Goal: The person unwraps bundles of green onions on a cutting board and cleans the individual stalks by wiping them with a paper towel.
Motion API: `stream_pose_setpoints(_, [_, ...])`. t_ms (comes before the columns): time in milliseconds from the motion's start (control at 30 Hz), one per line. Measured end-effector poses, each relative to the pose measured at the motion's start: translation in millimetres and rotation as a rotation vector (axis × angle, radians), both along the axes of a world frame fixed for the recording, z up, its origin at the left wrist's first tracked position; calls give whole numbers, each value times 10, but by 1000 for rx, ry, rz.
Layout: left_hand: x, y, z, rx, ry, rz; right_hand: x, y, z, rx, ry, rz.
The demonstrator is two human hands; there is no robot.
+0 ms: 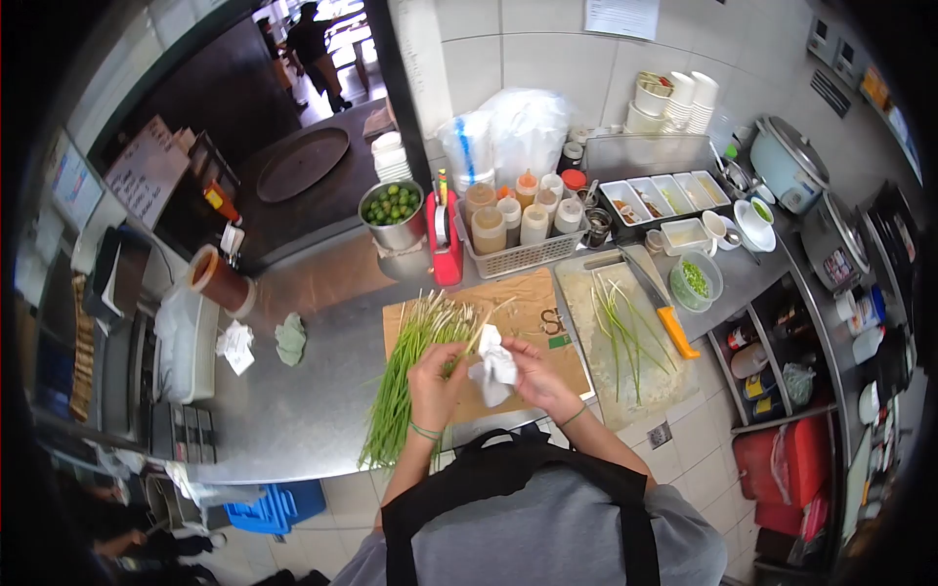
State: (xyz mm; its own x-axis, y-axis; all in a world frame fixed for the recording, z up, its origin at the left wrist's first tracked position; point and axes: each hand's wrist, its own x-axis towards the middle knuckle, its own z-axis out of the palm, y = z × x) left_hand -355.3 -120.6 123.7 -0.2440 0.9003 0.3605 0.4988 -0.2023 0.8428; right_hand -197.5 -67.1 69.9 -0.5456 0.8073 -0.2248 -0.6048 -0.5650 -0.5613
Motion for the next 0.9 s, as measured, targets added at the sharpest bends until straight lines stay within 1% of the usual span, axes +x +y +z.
stream_pose_setpoints(33, [31, 29, -72, 13, 33, -18, -54, -35, 66, -90, 62, 11])
stream_pose_setpoints(133, [96, 74, -183, 19, 142, -68, -166, -46, -12, -72, 101, -13])
stream_pose_setpoints(233, [135, 59, -255, -86, 40, -122, -159, 4, -233, -61, -13, -76])
stream_pose_setpoints(267, [142, 36, -237, -113, 24, -142, -136, 37, -269, -81, 6, -117])
stream_pose_setpoints(333, [33, 12, -512, -146, -62, -189, -92, 134, -303, -121, 45, -190])
stream_pose_setpoints(367, [19, 16, -504, -164, -106, -208, -68, 169, -316, -123, 62, -195])
stream_pose_setpoints(433, [84, 17, -491, -294, -378, -225, -53, 201, -350, -128, 96, -200])
stream_pose_setpoints(467, [92, 12, -443, -367, -500, -234, -112, 124, -258, -105, 9, -185])
stream_pose_setpoints(567, [49, 97, -596, -348, -569, -273, -160, 65, -261, -33, -82, -116])
stream_pose_setpoints(600, [55, 103, -587, -329, -570, -257, -158, 16, -140, -39, -76, -89])
stream_pose_setpoints(667, [32, 118, -561, -345, -543, -265, -141, -13, -91, 18, -117, -91])
stream_pose_setpoints(800, [71, 70, -503, -363, -501, -261, -147, -24, -172, 50, -229, -121])
stream_pose_setpoints(900, [70, 50, -478, -380, -400, -246, -151, 44, -256, 71, -267, -162])
